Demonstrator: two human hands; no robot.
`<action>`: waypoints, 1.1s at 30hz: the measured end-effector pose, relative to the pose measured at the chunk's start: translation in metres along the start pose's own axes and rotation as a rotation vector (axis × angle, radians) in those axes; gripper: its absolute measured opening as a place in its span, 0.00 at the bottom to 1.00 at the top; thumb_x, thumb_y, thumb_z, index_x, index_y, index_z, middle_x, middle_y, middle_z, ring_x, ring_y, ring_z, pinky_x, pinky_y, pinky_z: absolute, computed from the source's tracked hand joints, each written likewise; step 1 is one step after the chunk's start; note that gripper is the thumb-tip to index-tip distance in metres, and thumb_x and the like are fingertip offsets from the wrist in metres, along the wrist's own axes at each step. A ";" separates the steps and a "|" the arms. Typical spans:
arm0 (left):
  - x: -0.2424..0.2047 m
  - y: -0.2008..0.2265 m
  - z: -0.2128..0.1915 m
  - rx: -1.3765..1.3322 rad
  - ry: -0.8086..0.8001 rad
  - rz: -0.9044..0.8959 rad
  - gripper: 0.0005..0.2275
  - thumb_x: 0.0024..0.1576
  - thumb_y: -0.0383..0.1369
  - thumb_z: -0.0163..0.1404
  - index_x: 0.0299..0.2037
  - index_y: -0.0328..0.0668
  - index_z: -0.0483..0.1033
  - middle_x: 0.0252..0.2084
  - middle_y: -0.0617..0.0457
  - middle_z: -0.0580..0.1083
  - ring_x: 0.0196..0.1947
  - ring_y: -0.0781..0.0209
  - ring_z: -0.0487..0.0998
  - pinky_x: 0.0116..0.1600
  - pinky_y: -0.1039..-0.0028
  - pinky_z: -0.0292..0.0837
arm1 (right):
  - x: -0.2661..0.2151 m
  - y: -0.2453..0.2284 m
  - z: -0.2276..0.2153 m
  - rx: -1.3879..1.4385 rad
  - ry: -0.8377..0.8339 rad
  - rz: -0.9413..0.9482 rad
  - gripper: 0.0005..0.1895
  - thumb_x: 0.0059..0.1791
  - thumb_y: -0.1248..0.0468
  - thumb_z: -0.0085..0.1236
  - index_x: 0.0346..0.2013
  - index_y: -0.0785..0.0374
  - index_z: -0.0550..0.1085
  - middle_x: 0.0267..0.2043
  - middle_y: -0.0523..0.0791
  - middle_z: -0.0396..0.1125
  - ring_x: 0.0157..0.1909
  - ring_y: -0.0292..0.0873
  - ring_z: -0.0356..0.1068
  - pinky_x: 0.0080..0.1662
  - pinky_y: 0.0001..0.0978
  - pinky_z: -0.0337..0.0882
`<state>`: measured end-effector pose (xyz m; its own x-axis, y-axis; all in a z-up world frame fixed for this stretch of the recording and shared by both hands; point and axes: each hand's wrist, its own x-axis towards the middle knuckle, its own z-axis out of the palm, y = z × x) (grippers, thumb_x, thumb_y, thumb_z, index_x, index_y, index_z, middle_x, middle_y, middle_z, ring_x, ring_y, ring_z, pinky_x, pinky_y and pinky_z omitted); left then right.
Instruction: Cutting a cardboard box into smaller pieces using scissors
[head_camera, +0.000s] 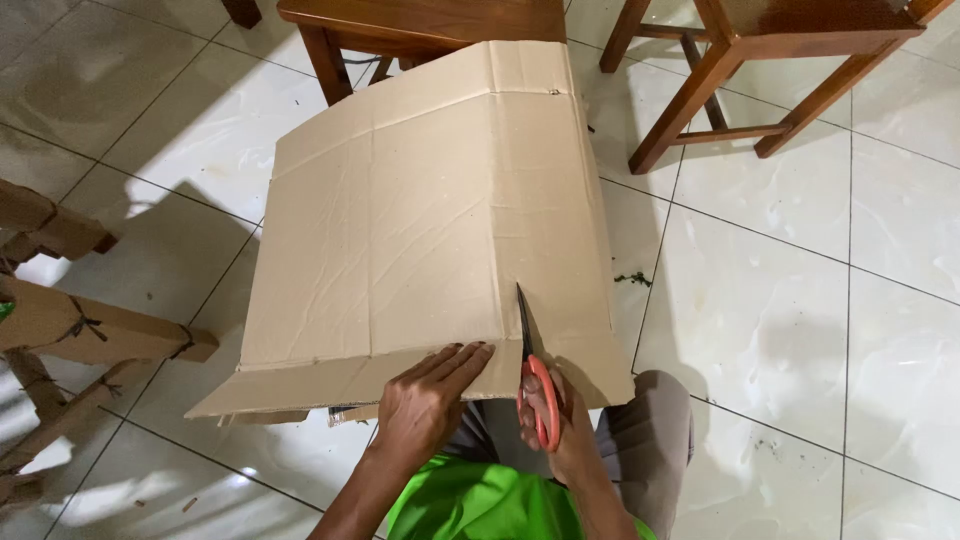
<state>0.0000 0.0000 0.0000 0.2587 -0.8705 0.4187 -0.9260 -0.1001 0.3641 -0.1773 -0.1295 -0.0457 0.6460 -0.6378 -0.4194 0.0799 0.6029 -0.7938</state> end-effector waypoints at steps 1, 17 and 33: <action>0.001 0.000 -0.001 -0.004 -0.005 0.005 0.41 0.34 0.19 0.55 0.66 0.54 0.71 0.62 0.56 0.76 0.60 0.55 0.78 0.57 0.67 0.76 | -0.002 -0.002 0.002 -0.032 -0.017 -0.032 0.08 0.51 0.64 0.60 0.40 0.64 0.71 0.28 0.46 0.61 0.24 0.40 0.60 0.19 0.27 0.56; 0.010 0.004 -0.008 -0.047 -0.041 -0.034 0.40 0.36 0.23 0.52 0.67 0.55 0.70 0.63 0.56 0.75 0.61 0.55 0.77 0.58 0.68 0.73 | -0.015 -0.096 0.046 -0.226 -0.226 0.062 0.24 0.54 0.43 0.46 0.32 0.62 0.64 0.21 0.45 0.56 0.17 0.40 0.55 0.24 0.32 0.57; -0.003 -0.002 -0.012 -0.041 0.016 -0.028 0.40 0.37 0.21 0.48 0.67 0.60 0.70 0.62 0.60 0.77 0.60 0.58 0.78 0.54 0.68 0.78 | -0.013 -0.059 0.046 -0.199 -0.201 -0.085 0.16 0.56 0.59 0.52 0.28 0.62 0.63 0.17 0.44 0.55 0.14 0.38 0.54 0.20 0.30 0.56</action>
<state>0.0039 0.0084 0.0080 0.2889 -0.8597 0.4212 -0.9065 -0.1042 0.4091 -0.1556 -0.1350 0.0263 0.7823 -0.5625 -0.2677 0.0025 0.4326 -0.9016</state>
